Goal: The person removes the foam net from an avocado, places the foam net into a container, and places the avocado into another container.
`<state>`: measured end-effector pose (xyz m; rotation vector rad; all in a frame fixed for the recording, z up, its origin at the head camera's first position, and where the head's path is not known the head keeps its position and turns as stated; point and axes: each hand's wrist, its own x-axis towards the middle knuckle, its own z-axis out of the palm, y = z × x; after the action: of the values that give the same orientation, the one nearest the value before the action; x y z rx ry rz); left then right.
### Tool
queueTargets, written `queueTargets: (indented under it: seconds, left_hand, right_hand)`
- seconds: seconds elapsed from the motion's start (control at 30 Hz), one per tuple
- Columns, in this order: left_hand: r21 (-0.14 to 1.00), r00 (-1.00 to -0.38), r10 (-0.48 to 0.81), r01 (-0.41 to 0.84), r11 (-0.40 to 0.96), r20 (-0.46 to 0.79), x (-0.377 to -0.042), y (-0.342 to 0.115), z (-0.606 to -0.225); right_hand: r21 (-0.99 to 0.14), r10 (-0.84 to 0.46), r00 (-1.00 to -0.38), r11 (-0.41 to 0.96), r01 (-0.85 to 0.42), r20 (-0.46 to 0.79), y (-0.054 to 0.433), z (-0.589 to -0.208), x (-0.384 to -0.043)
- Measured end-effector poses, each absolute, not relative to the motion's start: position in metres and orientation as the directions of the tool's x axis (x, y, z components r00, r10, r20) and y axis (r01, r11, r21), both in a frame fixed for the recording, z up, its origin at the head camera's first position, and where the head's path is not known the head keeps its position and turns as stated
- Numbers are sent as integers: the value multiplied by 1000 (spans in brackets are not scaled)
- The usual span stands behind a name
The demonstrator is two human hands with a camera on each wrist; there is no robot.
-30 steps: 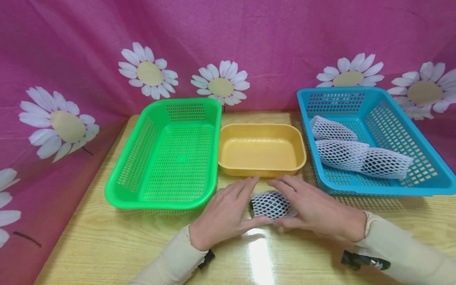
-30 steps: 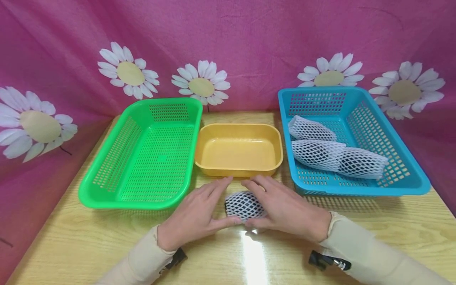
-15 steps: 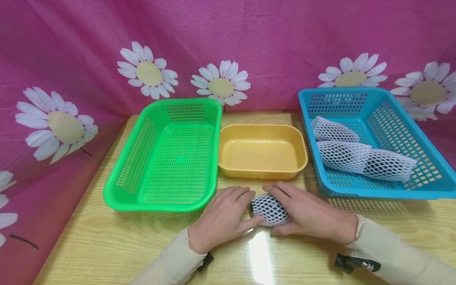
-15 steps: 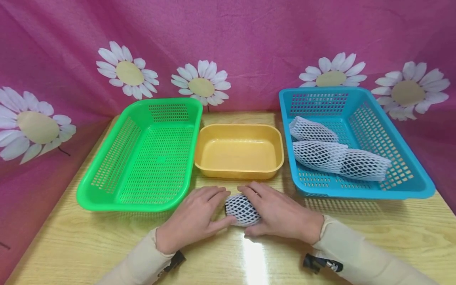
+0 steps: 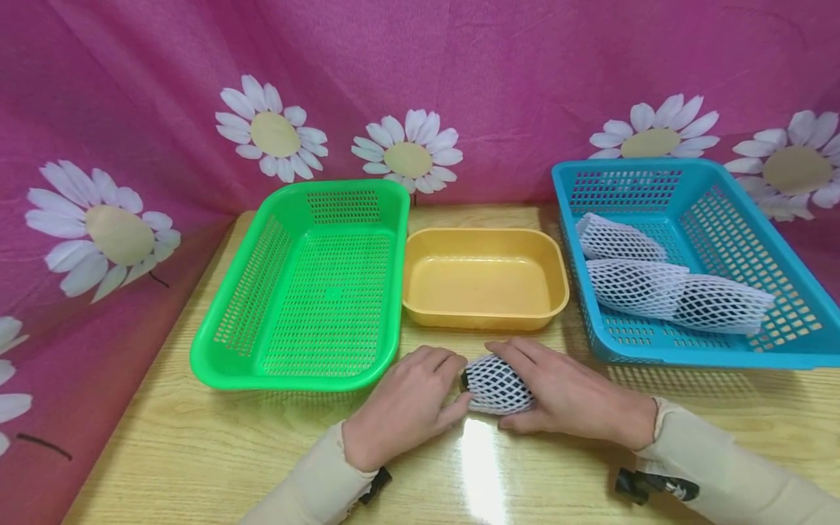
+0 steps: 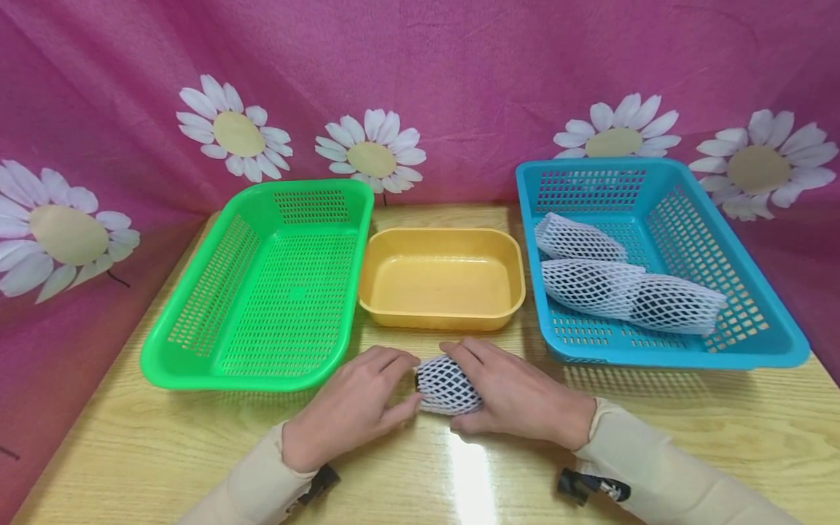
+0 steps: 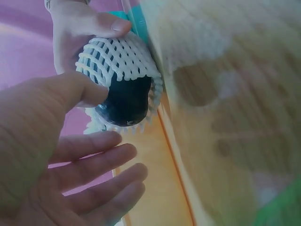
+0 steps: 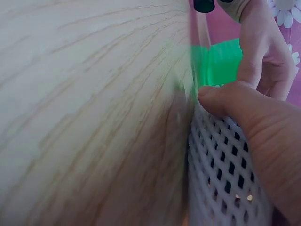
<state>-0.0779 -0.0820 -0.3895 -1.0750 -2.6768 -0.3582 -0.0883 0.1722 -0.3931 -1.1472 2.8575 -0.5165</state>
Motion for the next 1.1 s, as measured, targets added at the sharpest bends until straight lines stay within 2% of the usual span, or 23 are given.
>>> queueTargets:
  seconds: [0.2, 1.1]
  left_hand:
    - [151, -721, 635, 685, 712, 279, -79, -83, -389]
    - [167, -690, 660, 718, 676, 296, -84, -79, -387]
  right_hand:
    - [-315, -672, -734, 679, -663, 95, 173, -394, -89]
    - [-365, -671, -737, 668, -649, 83, 172, -396, -92]
